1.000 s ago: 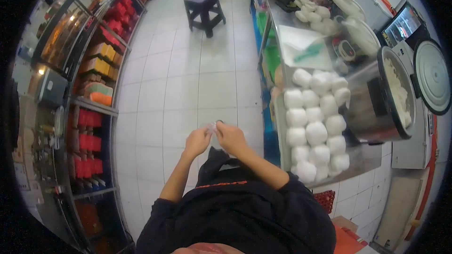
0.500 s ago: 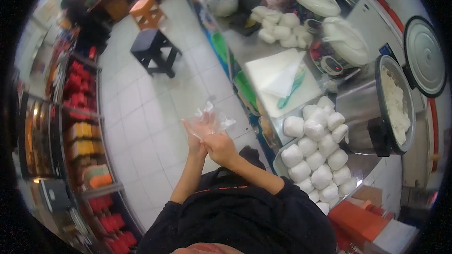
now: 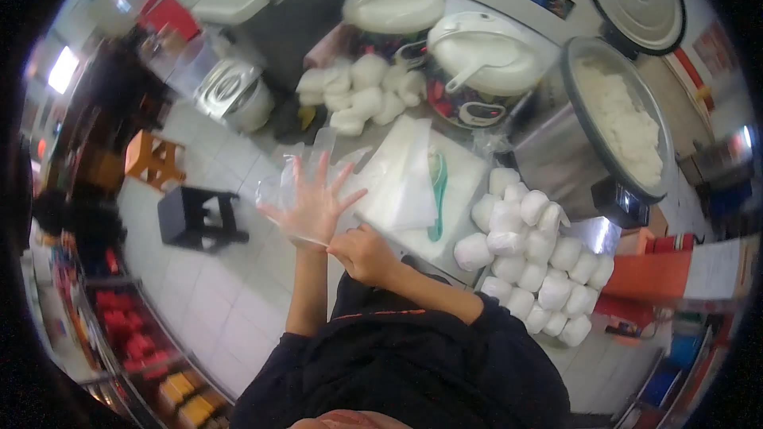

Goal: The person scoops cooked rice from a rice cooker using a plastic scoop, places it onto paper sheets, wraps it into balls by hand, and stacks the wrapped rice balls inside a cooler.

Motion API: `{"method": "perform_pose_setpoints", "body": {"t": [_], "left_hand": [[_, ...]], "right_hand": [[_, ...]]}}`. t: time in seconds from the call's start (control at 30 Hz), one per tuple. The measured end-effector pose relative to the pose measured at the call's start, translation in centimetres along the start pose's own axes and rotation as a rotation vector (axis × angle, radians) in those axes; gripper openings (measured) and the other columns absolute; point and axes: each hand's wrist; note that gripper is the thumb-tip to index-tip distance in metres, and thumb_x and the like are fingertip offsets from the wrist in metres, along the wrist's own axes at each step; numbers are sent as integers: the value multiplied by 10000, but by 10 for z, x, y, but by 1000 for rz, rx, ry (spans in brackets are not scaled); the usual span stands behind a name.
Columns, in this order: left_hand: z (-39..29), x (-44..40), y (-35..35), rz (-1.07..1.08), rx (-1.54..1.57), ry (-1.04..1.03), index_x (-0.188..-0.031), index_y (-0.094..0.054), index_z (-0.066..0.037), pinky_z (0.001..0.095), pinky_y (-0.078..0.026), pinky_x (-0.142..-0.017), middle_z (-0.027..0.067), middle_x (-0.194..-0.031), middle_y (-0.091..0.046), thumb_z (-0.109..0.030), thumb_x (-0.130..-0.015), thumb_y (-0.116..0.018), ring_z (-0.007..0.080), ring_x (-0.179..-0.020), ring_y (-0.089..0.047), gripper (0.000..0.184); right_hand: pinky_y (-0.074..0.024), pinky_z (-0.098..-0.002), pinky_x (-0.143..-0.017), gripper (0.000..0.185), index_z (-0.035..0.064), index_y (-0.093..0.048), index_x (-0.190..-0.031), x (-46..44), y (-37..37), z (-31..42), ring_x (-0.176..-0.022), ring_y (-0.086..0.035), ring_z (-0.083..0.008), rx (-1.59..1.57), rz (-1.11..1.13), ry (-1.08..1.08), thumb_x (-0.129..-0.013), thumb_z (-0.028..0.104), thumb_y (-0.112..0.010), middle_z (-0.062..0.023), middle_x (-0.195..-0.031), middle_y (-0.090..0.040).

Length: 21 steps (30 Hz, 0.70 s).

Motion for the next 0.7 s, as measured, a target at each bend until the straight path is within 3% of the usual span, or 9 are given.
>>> {"method": "perform_pose_setpoints", "body": {"t": [0.13, 0.17, 0.23, 0.33, 0.43, 0.5, 0.57, 0.63, 0.7], "left_hand": [[2, -62, 37, 40, 157, 228, -1319, -322, -253, 689, -168, -925, 131, -1345, -346, -799, -628, -428, 421, -1241, -243, 887], [0, -71, 47, -100, 74, 323, -1312, -335, -243, 660, -201, -925, 109, -1341, -352, -792, -656, -396, 400, -1226, -273, 858], [-4, -89, 66, -357, -107, 502, -1298, -361, -222, 601, -267, -924, 66, -1332, -363, -778, -712, -333, 359, -1194, -333, 808], [11, -104, 110, -426, -834, 440, -1229, -445, -190, 533, -297, -929, 75, -1218, -462, -575, -797, -460, 311, -1126, -420, 579], [21, -102, 106, 608, -1988, 180, -1236, -440, -161, 466, -349, -863, 80, -1277, -424, -408, -772, -565, 259, -1078, -444, 541], [44, -100, 96, 1340, -2022, 81, -1241, -436, -142, 448, -367, -827, 89, -1220, -467, -325, -721, -615, 271, -1053, -448, 579], [69, -93, 93, 1591, -1831, 196, -1205, -460, -139, 414, -362, -835, 73, -1193, -482, -331, -750, -584, 264, -1024, -463, 509], [89, -85, 93, 1733, -1713, 293, -1153, -493, -125, 394, -352, -844, 68, -1151, -506, -342, -774, -559, 257, -995, -473, 442], [103, -82, 94, 1781, -1705, 365, -1085, -535, -98, 386, -337, -855, 76, -1092, -539, -359, -792, -538, 250, -965, -478, 392]], "right_hand": [[-372, -340, -616, 47, 93, -578, -773, -16, -11, -22, -676, -548, -219, 16, -38, 44, -744, 121, -603, -39, -753, -588], [-378, -344, -624, 47, 93, -580, -772, -20, -18, -24, -680, -550, -219, -6, -37, 6, -747, 127, -602, -40, -760, -590], [-390, -358, -638, 69, 88, -581, -801, -29, -19, -31, -691, -554, -226, 9, 1, -58, -784, 155, -578, -36, -764, -593], [-415, -371, -713, 186, 60, -595, -922, -19, -21, -41, -804, -564, -254, 35, 181, -468, -828, 214, -550, -78, -879, -604], [-403, -388, -867, 325, 48, -567, -1083, 24, -38, -42, -1015, -530, -278, -130, 103, -692, -860, 279, -522, -113, -1101, -569], [-357, -380, -944, 373, 49, -538, -1144, 49, -43, -37, -1127, -461, -277, -275, 215, -715, -868, 298, -508, -106, -1233, -485], [-348, -349, -975, 312, 42, -587, -1094, 57, -28, -21, -1191, -433, -252, -444, 237, -791, -883, 248, -487, -85, -1259, -494], [-418, -317, -898, 219, 32, -658, -920, 72, 0, -24, -1083, -534, -224, -659, 175, -919, -864, 183, -510, -104, -1038, -628], [-475, -299, -758, 191, 31, -654, -731, 78, 23, -22, -874, -621, -180, -485, -151, -1343, -826, 163, -555, -100, -754, -660]]}}
Point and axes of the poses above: each hand's wrist, its own x-axis away from the middle knuckle, its own y-axis out of the back of the hand, z = x × y
